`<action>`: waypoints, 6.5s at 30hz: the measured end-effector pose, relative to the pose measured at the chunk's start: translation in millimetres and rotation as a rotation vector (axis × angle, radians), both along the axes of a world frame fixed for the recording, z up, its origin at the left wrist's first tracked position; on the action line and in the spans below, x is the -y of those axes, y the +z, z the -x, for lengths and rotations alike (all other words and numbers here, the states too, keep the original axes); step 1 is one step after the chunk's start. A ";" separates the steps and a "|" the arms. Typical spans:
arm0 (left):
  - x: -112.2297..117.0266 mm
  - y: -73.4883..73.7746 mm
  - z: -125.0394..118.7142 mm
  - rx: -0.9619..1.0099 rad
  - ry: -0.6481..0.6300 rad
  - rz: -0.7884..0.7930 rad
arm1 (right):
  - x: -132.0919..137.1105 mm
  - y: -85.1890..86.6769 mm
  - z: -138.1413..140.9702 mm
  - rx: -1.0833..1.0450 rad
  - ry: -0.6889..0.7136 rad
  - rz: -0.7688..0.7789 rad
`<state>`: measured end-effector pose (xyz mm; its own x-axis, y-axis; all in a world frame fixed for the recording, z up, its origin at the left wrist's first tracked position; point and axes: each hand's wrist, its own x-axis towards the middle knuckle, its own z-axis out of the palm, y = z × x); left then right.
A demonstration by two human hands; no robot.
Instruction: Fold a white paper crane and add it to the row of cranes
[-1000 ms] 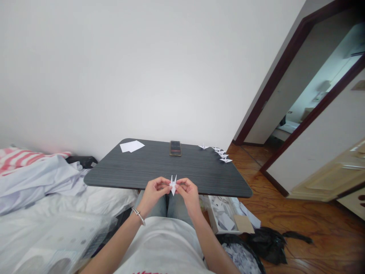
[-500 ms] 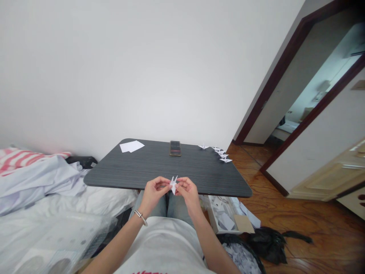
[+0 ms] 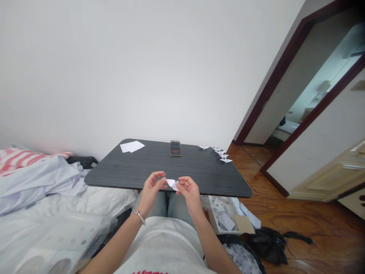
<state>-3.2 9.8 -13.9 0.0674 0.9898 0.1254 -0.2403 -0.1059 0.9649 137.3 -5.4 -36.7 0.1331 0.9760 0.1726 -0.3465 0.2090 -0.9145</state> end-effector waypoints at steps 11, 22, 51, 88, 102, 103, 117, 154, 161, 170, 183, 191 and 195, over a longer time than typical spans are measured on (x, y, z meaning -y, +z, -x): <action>2.3 0.6 -2.5 -0.164 -0.312 0.053 | 2.6 5.2 -1.2 0.043 -0.006 0.031; 2.5 0.5 -2.0 -0.199 -0.347 0.036 | 4.3 5.6 -2.4 0.079 0.098 0.053; 3.6 -0.5 -0.2 -0.206 -0.425 0.040 | 5.7 8.6 -8.2 0.090 0.024 0.040; 3.6 6.0 2.0 -0.192 -0.464 0.082 | 2.4 9.3 -14.3 -0.009 0.094 0.102; 4.4 -1.5 -5.0 -0.056 -0.424 -0.062 | -0.5 4.8 -12.6 -0.212 0.360 0.214; 4.7 -2.0 -5.3 -0.059 -0.432 -0.064 | -0.5 4.3 -12.2 -0.205 0.359 0.212; 6.1 -1.0 -5.6 -0.010 -0.412 -0.062 | 1.5 3.5 -7.1 -0.198 0.379 0.225; 6.5 2.5 -2.1 -0.021 -0.343 -0.019 | 9.2 21.7 -22.6 0.279 0.062 -0.074; 7.9 6.5 -2.0 -0.051 -0.348 -0.002 | 10.8 24.8 -21.9 0.224 0.061 -0.119; 8.6 9.1 1.1 -0.073 -0.400 -0.008 | 16.9 34.0 -26.9 0.372 0.093 -0.140; 5.6 8.5 4.3 -0.093 -0.438 0.001 | 17.9 35.6 -35.7 0.492 0.176 -0.121; 4.2 8.0 4.5 -0.108 -0.446 -0.003 | 18.6 36.6 -38.3 0.585 0.148 -0.134; 5.1 9.8 4.9 -0.124 -0.452 -0.004 | 17.0 34.8 -41.2 0.681 0.138 -0.174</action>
<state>-8.1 4.7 -4.1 0.5061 0.8575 0.0927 -0.1463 -0.0205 0.9890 178.4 -22.4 -2.0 -0.1821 0.9268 0.3284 0.2561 0.3672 -0.8942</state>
